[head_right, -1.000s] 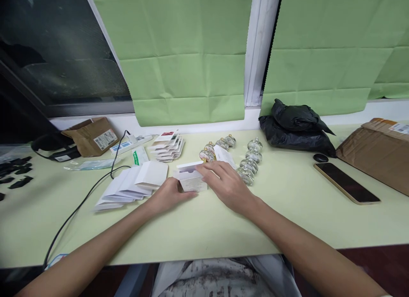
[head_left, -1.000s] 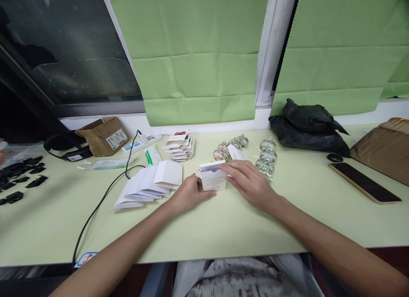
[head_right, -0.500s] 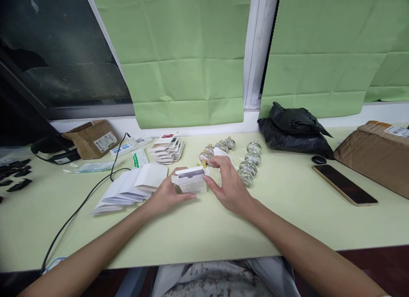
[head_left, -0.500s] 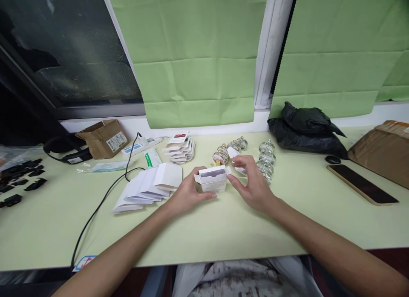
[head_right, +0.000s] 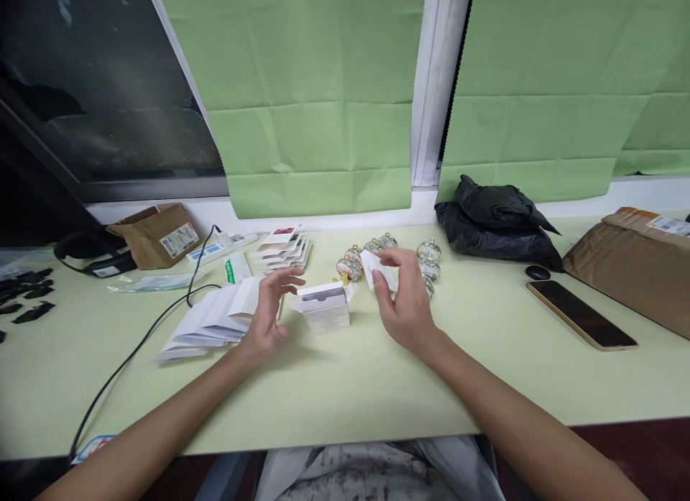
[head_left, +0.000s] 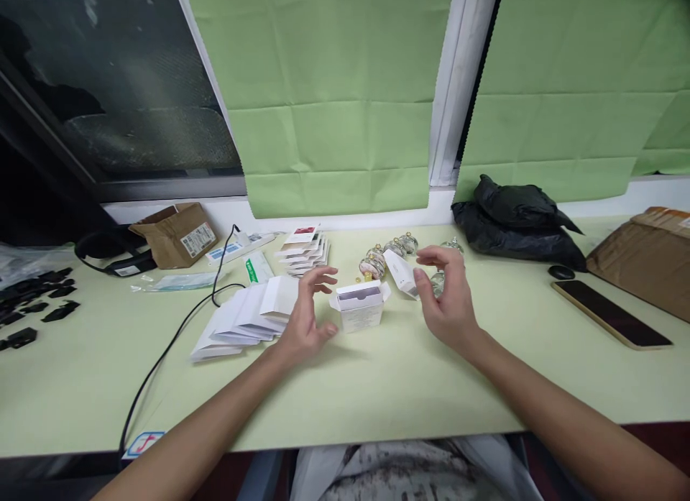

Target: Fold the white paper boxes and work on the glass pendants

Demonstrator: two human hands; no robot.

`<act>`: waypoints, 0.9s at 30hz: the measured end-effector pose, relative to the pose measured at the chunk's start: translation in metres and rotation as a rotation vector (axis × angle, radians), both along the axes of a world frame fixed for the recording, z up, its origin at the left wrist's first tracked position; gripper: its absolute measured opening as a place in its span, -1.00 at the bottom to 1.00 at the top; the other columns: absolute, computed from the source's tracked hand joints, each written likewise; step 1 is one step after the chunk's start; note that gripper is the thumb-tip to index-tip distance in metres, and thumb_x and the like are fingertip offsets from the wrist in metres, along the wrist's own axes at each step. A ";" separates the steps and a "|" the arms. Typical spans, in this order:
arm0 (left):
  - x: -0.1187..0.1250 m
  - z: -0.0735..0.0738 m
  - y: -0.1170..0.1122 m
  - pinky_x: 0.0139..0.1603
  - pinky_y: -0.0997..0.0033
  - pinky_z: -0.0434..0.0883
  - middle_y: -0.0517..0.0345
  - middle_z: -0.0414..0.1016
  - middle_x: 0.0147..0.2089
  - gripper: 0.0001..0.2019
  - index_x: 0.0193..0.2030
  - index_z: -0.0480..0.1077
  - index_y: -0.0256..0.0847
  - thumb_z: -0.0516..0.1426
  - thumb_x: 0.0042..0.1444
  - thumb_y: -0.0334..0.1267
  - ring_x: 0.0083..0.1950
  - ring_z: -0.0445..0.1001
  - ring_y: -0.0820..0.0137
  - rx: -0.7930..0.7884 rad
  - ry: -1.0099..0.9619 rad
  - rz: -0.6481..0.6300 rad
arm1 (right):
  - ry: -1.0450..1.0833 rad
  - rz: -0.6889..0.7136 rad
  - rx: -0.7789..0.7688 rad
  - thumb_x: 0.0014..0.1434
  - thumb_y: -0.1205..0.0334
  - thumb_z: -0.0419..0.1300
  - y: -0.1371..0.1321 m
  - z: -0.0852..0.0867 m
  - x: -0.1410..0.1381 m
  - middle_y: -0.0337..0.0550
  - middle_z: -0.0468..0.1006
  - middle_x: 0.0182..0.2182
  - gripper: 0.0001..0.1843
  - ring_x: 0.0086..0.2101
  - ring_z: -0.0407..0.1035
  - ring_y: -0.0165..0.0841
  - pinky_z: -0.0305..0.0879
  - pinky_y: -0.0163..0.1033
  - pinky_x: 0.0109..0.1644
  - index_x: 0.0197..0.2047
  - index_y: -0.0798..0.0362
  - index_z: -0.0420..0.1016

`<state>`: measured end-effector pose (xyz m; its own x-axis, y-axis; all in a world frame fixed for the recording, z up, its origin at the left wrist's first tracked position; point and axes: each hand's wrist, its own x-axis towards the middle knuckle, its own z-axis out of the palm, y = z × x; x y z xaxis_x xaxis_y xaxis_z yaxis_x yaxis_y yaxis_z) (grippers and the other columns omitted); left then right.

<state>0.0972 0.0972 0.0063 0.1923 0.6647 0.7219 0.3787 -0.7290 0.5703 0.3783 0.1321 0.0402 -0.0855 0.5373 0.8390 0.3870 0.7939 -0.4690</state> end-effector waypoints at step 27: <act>0.021 0.005 -0.014 -0.06 0.32 0.46 0.13 0.52 -0.03 -0.64 0.11 0.30 -0.09 0.30 0.27 -0.17 -0.04 0.55 0.26 -0.284 0.241 0.169 | -0.272 0.447 -0.550 0.28 0.02 0.38 -0.007 -0.002 -0.006 -0.05 0.39 0.23 -0.28 -0.33 0.44 -0.38 0.46 -0.17 -0.26 0.38 -0.23 0.15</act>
